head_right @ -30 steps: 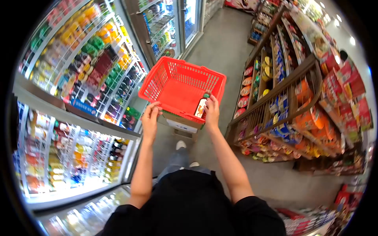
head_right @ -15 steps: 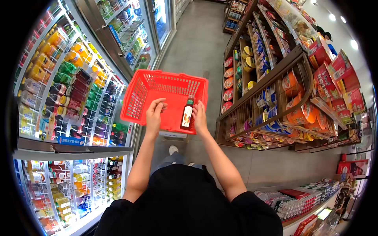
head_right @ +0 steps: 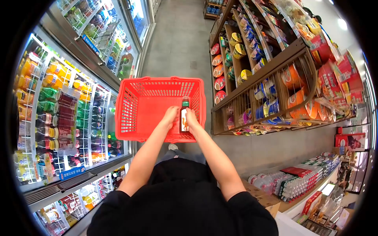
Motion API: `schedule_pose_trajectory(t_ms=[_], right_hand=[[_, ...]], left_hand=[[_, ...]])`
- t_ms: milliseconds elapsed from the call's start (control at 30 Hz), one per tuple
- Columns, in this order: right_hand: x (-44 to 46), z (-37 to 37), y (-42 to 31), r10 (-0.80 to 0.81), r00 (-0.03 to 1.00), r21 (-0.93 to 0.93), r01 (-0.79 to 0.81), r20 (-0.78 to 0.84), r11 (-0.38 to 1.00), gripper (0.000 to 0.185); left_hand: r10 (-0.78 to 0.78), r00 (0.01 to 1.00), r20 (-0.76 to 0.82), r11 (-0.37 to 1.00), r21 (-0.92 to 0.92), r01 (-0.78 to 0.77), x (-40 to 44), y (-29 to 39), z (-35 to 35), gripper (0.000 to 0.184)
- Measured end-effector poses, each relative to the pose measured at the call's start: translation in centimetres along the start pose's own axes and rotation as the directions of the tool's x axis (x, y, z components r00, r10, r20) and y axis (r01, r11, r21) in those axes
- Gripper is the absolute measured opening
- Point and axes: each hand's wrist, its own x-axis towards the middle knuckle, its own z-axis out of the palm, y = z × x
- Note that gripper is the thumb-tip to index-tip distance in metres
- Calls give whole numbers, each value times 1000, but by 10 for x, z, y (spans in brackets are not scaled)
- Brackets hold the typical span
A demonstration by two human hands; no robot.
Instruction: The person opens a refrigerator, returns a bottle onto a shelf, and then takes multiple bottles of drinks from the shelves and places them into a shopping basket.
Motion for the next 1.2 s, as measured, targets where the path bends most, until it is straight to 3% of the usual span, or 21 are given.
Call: schedule_pose_trajectory(t_ms=[67,133,200,267,333,400,467,533,600,667,700,733,767,800,867,900,933,1000,1067,1133,1200], right_hand=[[-6,5,-7,118,992,17,-117,-41,993,40],[-5,7,-8,168,985,2,-168,-37,986,40],[-3,14,-12,195,981,93,-194,4,976,32],[-4,23,-13,181,983,-35,-182,-22,983,36],[7,26,-6,181,982,-140,-186,-51,973,35],[21,23,5,136,990,-123,-130,36,984,31],[31,19,12,94,996,-161,-92,3,983,26],[39,21,9,174,975,-364,-213,-139,907,23],[71,15,28,220,932,-298,-305,-288,904,22],[94,7,42,242,919,-288,-334,-312,897,34],[88,8,40,215,941,-308,-292,-260,905,34],[83,9,39,185,960,-327,-247,-209,912,34],[80,11,37,180,959,-362,-251,-218,898,24],[44,25,11,244,963,-437,-269,-113,858,25],[51,22,20,290,957,-264,-273,25,925,25],[30,33,2,288,958,-239,-281,-7,930,29],[3,49,-15,290,956,-213,-290,-33,933,33],[22,35,-10,257,962,-210,-234,92,949,33],[9,40,-22,389,893,-99,-376,226,921,32],[12,34,-20,386,871,-108,-371,305,922,44],[-53,69,-54,324,919,-95,-310,225,946,40]], left_hand=[[-32,998,62,998,-47,35,10,-9,1,28],[-299,943,148,954,83,289,11,-11,-1,27],[-311,937,161,948,116,295,6,-12,2,31],[-212,975,62,967,155,200,-1,-10,4,32],[-76,987,144,997,39,71,63,-83,1,30],[-39,999,34,936,352,25,38,-59,1,31],[45,999,-6,933,357,-40,50,-81,3,28],[-203,964,173,926,353,132,41,-58,2,24],[-151,972,179,949,303,92,58,-79,2,30],[-226,956,186,954,243,178,53,-65,0,28],[-259,945,198,953,209,218,52,-62,2,27],[-170,982,87,928,350,130,56,-68,2,28],[-153,984,88,913,393,107,59,-73,-1,32],[-134,987,89,897,435,82,49,-62,-6,37],[-64,991,-118,757,641,125,49,-62,-14,49],[46,998,-53,865,502,-13,53,-73,-17,52],[-2,1000,-24,906,423,12,-11,-11,-22,51],[-94,995,-14,928,361,93,-8,-11,-27,55],[-43,999,-22,947,316,48,38,-55,-30,58],[16,996,-91,949,316,14,-13,-15,-36,62],[88,996,-2,969,231,-85,-13,-14,-44,55]])
